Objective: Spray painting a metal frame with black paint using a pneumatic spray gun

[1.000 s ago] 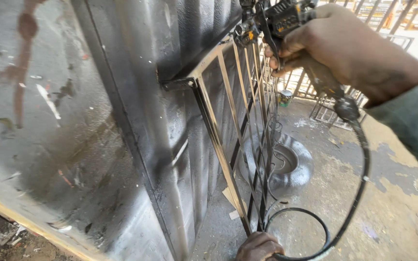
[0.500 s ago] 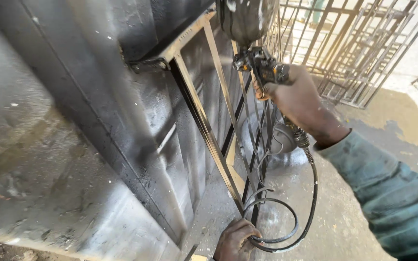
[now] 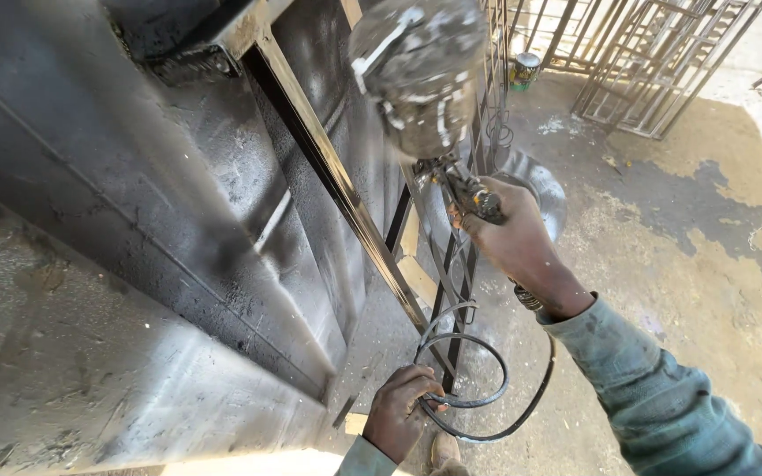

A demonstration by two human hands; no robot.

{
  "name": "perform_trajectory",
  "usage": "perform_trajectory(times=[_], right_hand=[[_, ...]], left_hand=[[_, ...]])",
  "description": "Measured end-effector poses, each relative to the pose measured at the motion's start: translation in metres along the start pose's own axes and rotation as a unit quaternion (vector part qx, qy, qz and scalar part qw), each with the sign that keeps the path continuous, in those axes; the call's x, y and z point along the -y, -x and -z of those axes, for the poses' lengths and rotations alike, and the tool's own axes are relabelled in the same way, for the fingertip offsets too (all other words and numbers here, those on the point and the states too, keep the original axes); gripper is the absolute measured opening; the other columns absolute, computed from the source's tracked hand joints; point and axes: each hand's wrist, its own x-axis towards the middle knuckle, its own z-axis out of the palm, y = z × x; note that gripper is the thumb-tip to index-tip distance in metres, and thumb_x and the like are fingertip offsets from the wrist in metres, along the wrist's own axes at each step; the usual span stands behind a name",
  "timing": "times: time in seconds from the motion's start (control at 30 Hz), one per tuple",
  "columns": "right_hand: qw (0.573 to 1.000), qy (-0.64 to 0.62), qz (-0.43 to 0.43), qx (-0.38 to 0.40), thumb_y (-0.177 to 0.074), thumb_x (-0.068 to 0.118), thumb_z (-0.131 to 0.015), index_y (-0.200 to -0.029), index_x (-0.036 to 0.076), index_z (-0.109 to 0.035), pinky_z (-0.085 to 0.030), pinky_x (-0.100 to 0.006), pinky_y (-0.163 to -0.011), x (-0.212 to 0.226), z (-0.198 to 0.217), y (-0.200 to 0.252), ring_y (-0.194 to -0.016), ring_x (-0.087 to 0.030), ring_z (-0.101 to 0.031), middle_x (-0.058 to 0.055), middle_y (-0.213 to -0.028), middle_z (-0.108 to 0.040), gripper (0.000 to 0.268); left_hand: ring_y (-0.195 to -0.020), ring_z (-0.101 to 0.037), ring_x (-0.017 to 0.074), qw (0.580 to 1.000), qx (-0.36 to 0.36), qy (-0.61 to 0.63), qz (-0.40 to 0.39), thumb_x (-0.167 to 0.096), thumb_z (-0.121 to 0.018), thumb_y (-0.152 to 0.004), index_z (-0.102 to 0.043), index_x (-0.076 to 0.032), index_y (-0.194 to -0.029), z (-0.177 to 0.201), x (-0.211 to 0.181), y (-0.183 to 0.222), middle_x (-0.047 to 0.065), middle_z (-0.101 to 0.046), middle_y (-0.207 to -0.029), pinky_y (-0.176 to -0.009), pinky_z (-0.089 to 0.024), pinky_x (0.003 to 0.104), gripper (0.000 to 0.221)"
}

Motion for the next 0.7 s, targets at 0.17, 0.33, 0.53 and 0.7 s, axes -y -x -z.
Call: perform_trajectory(times=[0.17, 0.33, 0.53, 0.7], right_hand=[[0.999, -0.032, 0.011, -0.036, -0.092, -0.011, -0.063, -0.119, -0.006, -0.067, -0.046, -0.021, -0.034, -0.011, -0.001, 0.007, -0.047, -0.012, -0.055, -0.011, -0.087, -0.072, 0.028], [0.997, -0.030, -0.040, -0.063, -0.088, -0.010, -0.069, -0.127, -0.002, -0.065, -0.060, -0.024, -0.040, -0.047, -0.020, 0.024, -0.056, -0.019, -0.064, -0.013, -0.105, -0.073, 0.040], [0.985, -0.019, -0.154, -0.072, -0.082, -0.014, -0.068, -0.145, -0.010, -0.044, -0.069, -0.029, -0.060, -0.098, -0.040, 0.045, -0.086, -0.033, -0.079, -0.029, -0.143, -0.056, 0.068], [0.985, -0.069, -0.153, -0.047, -0.087, -0.003, -0.072, -0.131, -0.001, -0.064, -0.059, -0.025, -0.059, -0.109, -0.039, 0.056, -0.077, -0.017, -0.073, -0.012, -0.108, -0.079, 0.045]], left_hand=[[-0.118, -0.067, 0.0252, 1.000, 0.020, -0.010, -0.005, 0.010, -0.069, -0.078, -0.072, -0.007, -0.089, -0.005, -0.003, -0.003, 0.006, -0.071, -0.103, -0.095, -0.056, 0.038, 0.021], [-0.115, -0.068, 0.0248, 0.999, 0.026, 0.001, -0.021, -0.009, -0.081, -0.081, -0.072, -0.009, -0.087, -0.007, 0.001, -0.005, 0.006, -0.071, -0.102, -0.096, -0.055, 0.037, 0.011], [-0.113, -0.067, 0.0269, 0.997, 0.043, 0.013, -0.064, -0.004, -0.084, -0.081, -0.071, -0.005, -0.089, -0.012, 0.003, -0.008, 0.010, -0.070, -0.104, -0.096, -0.054, 0.036, 0.015], [-0.113, -0.069, 0.0270, 0.998, 0.058, 0.018, -0.035, -0.002, -0.082, -0.079, -0.072, -0.008, -0.091, -0.019, 0.008, -0.004, 0.011, -0.070, -0.112, -0.097, -0.053, 0.037, 0.017]])
